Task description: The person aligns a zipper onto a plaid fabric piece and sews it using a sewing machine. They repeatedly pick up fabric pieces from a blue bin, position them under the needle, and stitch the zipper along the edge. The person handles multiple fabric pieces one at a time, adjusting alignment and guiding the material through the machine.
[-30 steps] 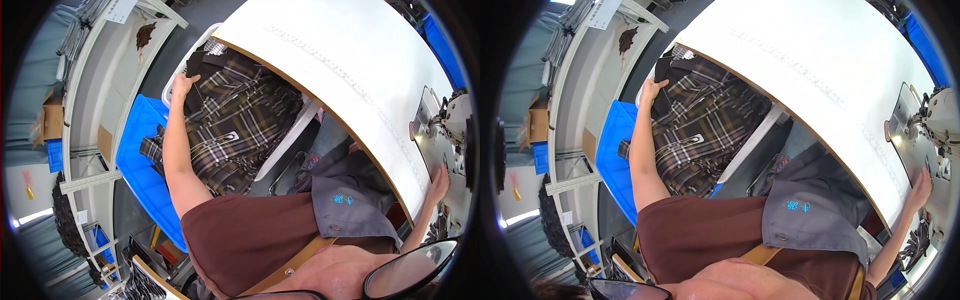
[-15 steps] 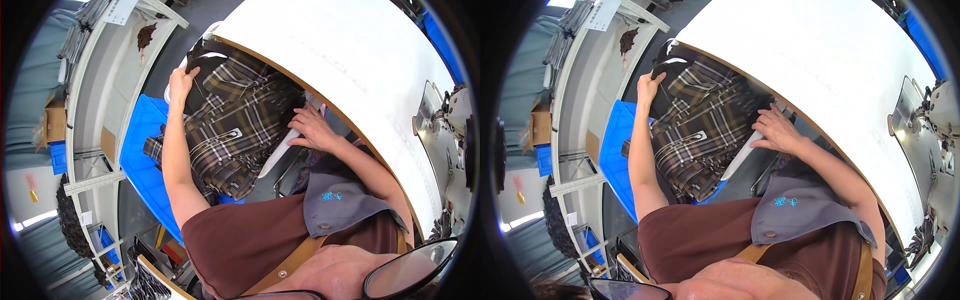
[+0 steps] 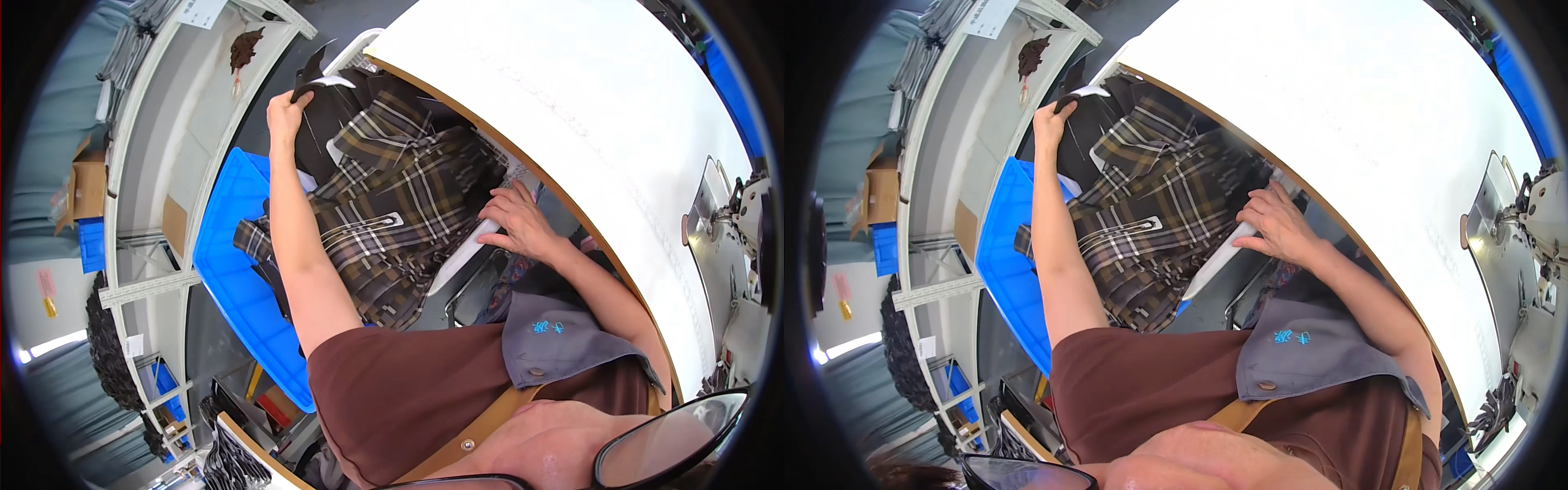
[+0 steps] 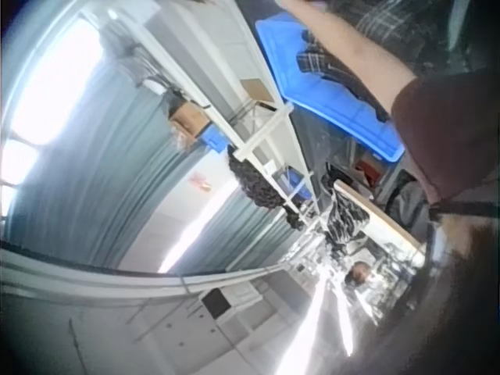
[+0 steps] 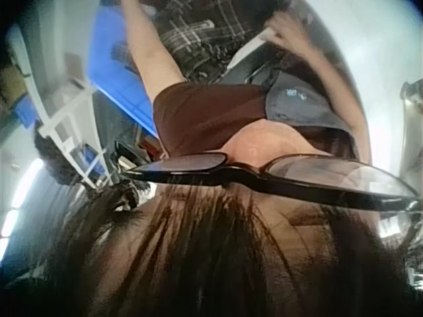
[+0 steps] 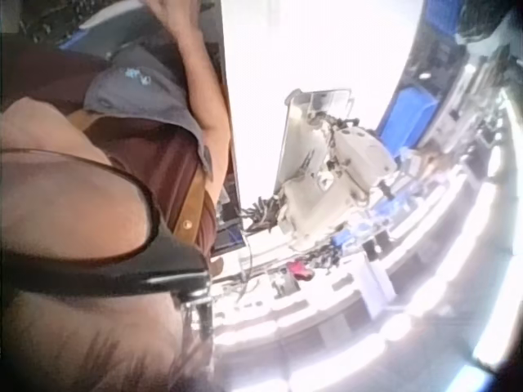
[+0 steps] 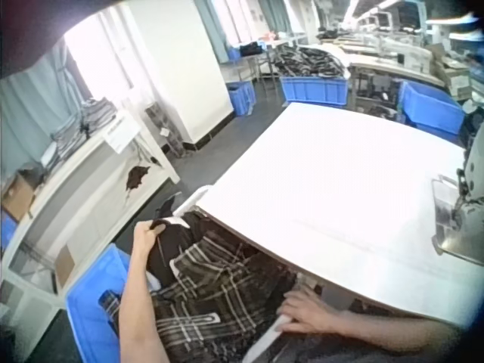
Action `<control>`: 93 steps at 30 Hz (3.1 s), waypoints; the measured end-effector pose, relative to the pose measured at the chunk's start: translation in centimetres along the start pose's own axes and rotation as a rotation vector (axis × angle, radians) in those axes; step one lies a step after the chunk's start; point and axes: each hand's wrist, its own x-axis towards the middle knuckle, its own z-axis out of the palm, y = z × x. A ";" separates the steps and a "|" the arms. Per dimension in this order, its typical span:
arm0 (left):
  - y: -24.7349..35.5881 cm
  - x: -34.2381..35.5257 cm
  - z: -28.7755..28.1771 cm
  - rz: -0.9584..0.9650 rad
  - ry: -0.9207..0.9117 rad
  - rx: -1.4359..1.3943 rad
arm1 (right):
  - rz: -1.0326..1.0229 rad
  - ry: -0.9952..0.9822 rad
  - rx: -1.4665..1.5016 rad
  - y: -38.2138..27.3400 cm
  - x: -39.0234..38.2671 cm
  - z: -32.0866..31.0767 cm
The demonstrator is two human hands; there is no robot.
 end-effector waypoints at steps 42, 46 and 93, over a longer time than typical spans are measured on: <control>-2.2 -0.9 2.9 -0.661 -0.338 -0.234 | 0.021 0.017 0.050 0.1 0.2 0.2; -2.6 0.1 3.2 -0.581 -0.512 -0.097 | 0.008 0.031 0.044 0.0 0.1 0.4; 27.3 -21.6 6.8 -0.502 -0.594 -1.242 | 0.033 0.411 -0.053 4.4 -1.6 -18.0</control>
